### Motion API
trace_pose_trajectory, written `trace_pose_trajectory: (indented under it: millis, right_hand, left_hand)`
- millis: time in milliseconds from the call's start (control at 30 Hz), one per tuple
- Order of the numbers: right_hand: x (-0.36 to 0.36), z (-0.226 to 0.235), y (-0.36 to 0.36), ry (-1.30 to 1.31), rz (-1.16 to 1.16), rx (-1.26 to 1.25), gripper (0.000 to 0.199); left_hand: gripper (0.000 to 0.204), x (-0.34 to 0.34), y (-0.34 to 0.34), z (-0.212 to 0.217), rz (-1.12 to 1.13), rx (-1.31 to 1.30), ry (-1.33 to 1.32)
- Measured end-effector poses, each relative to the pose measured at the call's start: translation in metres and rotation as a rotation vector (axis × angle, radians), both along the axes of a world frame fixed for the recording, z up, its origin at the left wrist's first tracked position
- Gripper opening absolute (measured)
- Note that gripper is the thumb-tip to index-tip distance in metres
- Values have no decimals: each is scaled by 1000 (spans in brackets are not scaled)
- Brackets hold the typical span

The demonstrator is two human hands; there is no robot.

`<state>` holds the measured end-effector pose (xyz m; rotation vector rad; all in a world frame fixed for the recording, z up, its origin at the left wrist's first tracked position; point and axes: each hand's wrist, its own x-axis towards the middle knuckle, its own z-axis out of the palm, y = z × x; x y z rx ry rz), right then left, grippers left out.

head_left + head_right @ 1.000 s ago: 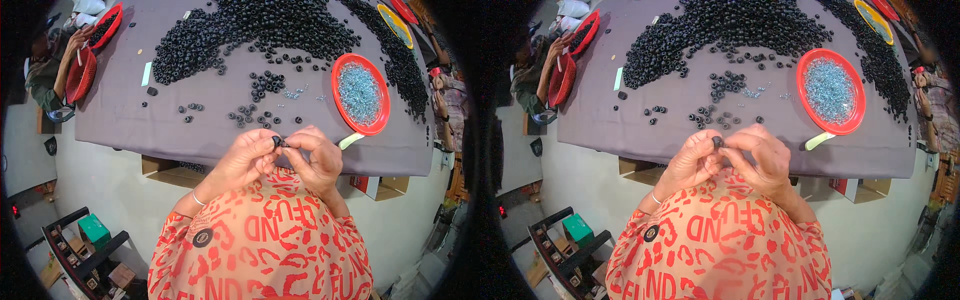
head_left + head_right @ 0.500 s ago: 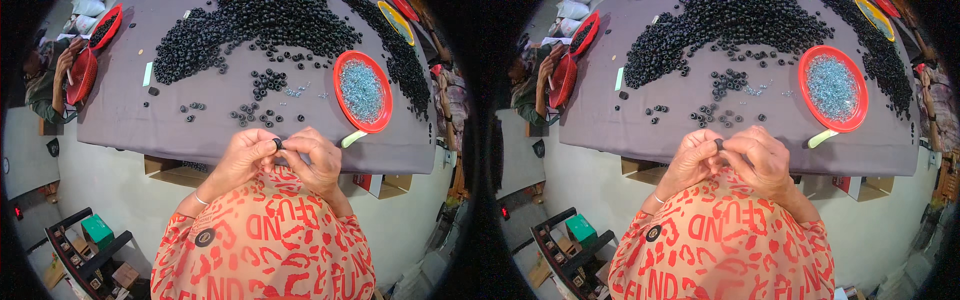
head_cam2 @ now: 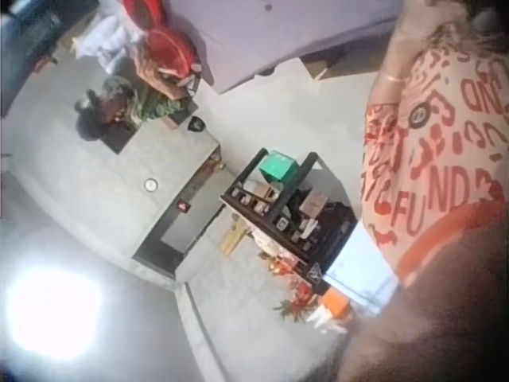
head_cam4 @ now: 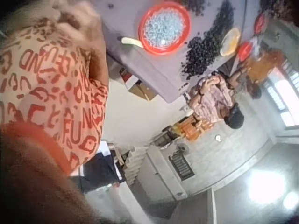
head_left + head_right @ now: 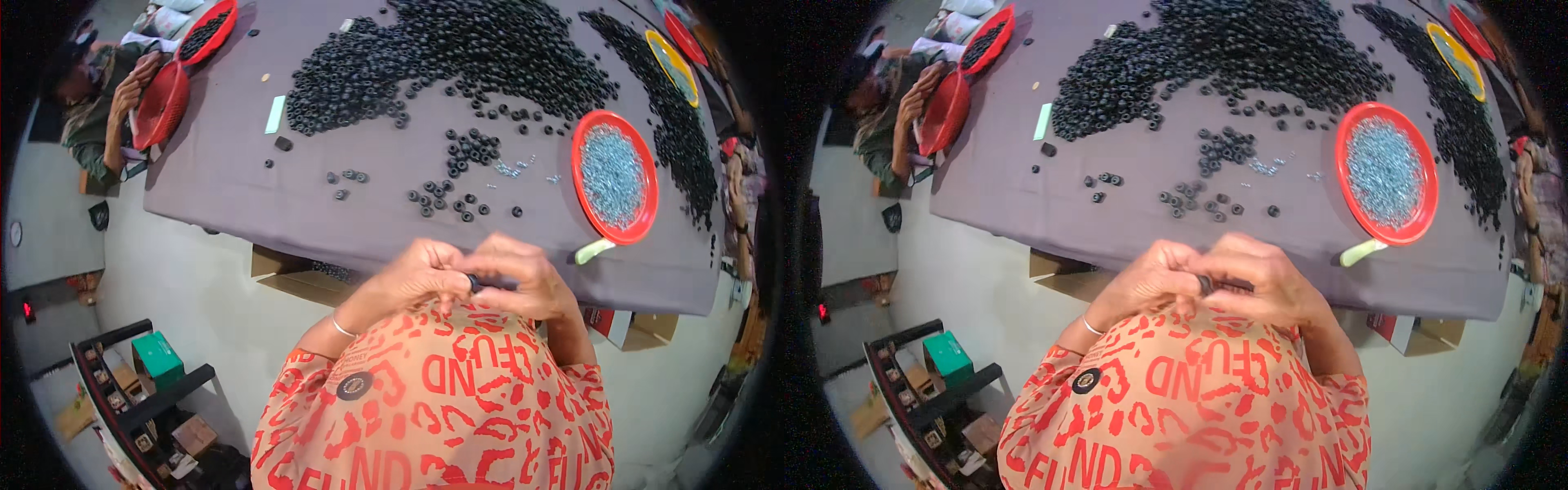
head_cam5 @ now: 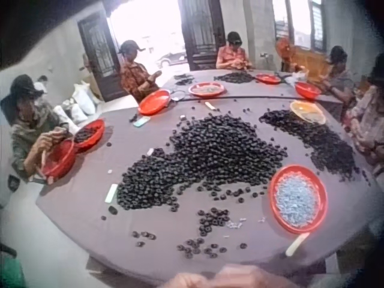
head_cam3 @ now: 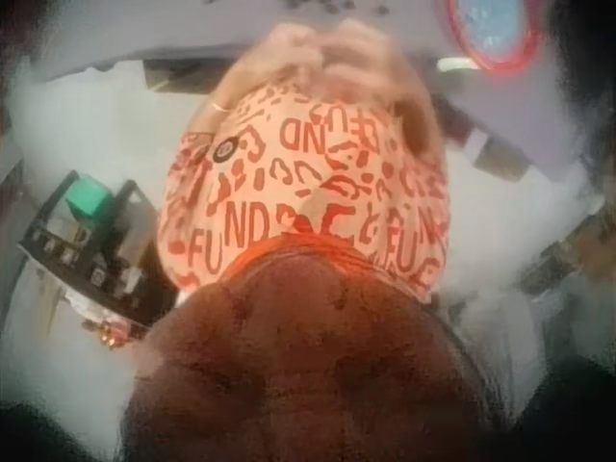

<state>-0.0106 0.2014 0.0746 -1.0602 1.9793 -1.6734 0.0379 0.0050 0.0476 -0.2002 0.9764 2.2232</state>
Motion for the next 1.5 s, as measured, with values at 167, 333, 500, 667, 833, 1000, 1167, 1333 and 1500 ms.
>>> trace_pose_trajectory:
  millis: [167,333,500,667,833,1000,1167,1333,1500]
  right_hand:
    - [6,-10,2,109,29,21,31]
    - [8,-12,-4,248,28,76,25]
    - [11,-26,-9,204,-4,8,19]
    - [16,-32,-25,-29,-47,19,13]
    - [0,-44,-12,26,-346,38,10]
    - [-37,-76,8,311,-662,271,10]
    - [-53,-83,-7,677,-607,502,13]
    - [-54,-79,-3,697,-650,442,12]
    - [-35,-63,4,361,-690,316,12]
  left_hand:
    - [18,12,5,-14,-38,115,-167]
    - [20,20,4,-24,-74,178,-186]
    - [22,15,-1,-19,-138,64,-202]
    - [20,22,-14,-29,-39,234,-263]
    - [9,2,-34,-12,269,-591,146]
    - [14,-30,-75,-37,438,-1593,877]
    - [14,-46,-77,-43,513,-1757,955]
    - [13,-54,-37,-30,487,-1654,1215]
    - [14,-65,16,-35,271,-1600,1302]
